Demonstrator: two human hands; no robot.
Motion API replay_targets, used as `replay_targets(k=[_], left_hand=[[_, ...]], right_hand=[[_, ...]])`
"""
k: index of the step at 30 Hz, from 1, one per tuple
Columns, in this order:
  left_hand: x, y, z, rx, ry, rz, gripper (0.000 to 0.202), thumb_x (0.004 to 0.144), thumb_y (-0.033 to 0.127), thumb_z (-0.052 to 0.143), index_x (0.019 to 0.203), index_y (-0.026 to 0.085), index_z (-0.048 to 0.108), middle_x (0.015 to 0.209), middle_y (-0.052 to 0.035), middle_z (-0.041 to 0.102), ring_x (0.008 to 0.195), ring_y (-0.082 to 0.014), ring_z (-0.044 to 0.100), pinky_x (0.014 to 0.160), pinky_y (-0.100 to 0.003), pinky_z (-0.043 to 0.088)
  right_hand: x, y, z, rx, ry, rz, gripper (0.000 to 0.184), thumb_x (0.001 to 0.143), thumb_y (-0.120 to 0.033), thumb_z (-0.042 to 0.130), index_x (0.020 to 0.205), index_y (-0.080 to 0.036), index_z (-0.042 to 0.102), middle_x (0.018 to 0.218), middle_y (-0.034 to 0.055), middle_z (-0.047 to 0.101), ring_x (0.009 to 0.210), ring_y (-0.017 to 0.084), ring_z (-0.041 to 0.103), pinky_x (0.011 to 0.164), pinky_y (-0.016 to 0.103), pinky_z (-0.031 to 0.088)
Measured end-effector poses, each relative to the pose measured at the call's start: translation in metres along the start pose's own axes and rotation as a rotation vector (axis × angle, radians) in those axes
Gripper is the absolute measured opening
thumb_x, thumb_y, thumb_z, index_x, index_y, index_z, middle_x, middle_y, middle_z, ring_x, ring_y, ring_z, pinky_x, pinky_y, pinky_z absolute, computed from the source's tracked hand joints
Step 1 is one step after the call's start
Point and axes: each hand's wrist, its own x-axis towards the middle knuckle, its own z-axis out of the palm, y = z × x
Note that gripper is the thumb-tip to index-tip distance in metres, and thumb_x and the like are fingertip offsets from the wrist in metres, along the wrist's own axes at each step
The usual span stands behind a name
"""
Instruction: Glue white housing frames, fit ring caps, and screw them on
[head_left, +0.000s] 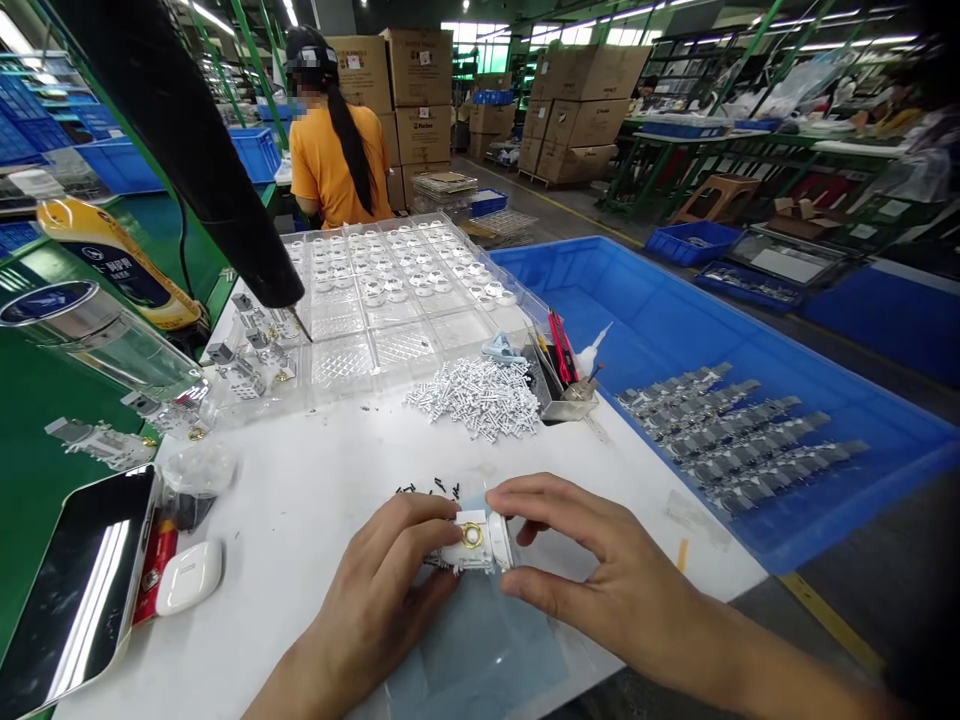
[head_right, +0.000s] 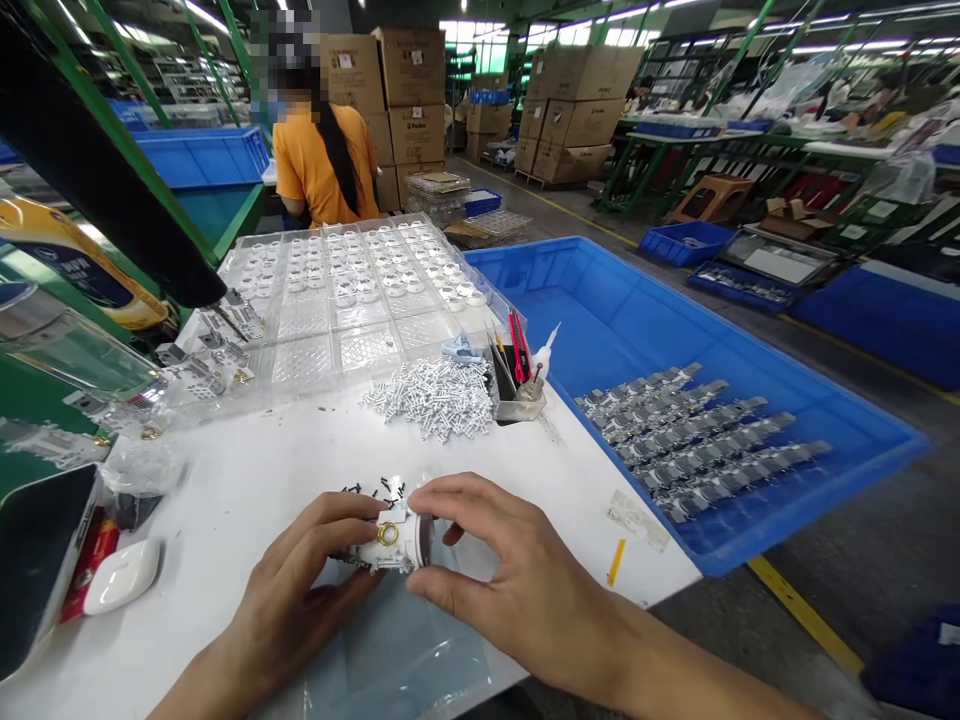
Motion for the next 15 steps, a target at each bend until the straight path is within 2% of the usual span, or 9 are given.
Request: replay_targets(k=[5, 7, 10, 12, 15], left_hand=[[-0.001, -0.001, 0.001, -0.016, 0.046, 0.070, 0.052, 0.087, -0.005, 0.069, 0.133, 0.013, 0.054, 0.122, -0.0165, 0.066, 0.109, -0.0233, 0.065, 0.087, -0.035, 0.057], [-0.003, 0.000, 0.003, -0.024, 0.073, 0.027, 0.051, 0.087, -0.003, 0.070, 0.132, 0.017, 0.055, 0.122, -0.0140, 0.068, 0.106, -0.0214, 0.067, 0.085, -0.032, 0.057], [-0.004, 0.003, 0.006, -0.130, 0.175, -0.264, 0.048, 0.088, 0.006, 0.074, 0.128, 0.027, 0.057, 0.120, -0.0064, 0.071, 0.106, -0.0185, 0.069, 0.087, -0.028, 0.057], [-0.002, 0.005, 0.005, -0.273, 0.277, -0.467, 0.056, 0.087, 0.014, 0.078, 0.134, 0.032, 0.053, 0.118, -0.0031, 0.072, 0.110, -0.0185, 0.069, 0.095, -0.029, 0.055], [0.006, 0.005, 0.000, -0.483, 0.408, -0.605, 0.070, 0.085, 0.020, 0.081, 0.144, 0.033, 0.046, 0.117, -0.0033, 0.072, 0.113, -0.0208, 0.070, 0.102, -0.035, 0.054]], right_hand=[[0.004, -0.001, 0.004, 0.073, 0.021, -0.009, 0.045, 0.086, -0.034, 0.081, 0.130, -0.036, 0.069, 0.123, 0.0001, 0.070, 0.108, 0.015, 0.068, 0.094, 0.025, 0.058], [0.010, -0.006, 0.005, 0.056, 0.032, -0.044, 0.044, 0.087, -0.034, 0.081, 0.129, -0.032, 0.070, 0.123, 0.0014, 0.070, 0.113, 0.017, 0.068, 0.097, 0.026, 0.057], [0.022, -0.016, 0.002, -0.009, 0.053, -0.102, 0.051, 0.085, -0.038, 0.082, 0.133, -0.028, 0.068, 0.124, 0.0028, 0.071, 0.112, 0.018, 0.068, 0.099, 0.029, 0.056], [0.031, -0.018, -0.001, -0.045, 0.089, -0.137, 0.053, 0.090, -0.040, 0.076, 0.139, -0.027, 0.062, 0.130, 0.0040, 0.069, 0.114, 0.019, 0.066, 0.099, 0.031, 0.056], [0.041, -0.007, 0.001, -0.110, 0.182, -0.169, 0.039, 0.103, -0.033, 0.056, 0.142, -0.026, 0.057, 0.134, 0.0055, 0.066, 0.118, 0.019, 0.065, 0.097, 0.034, 0.057]])
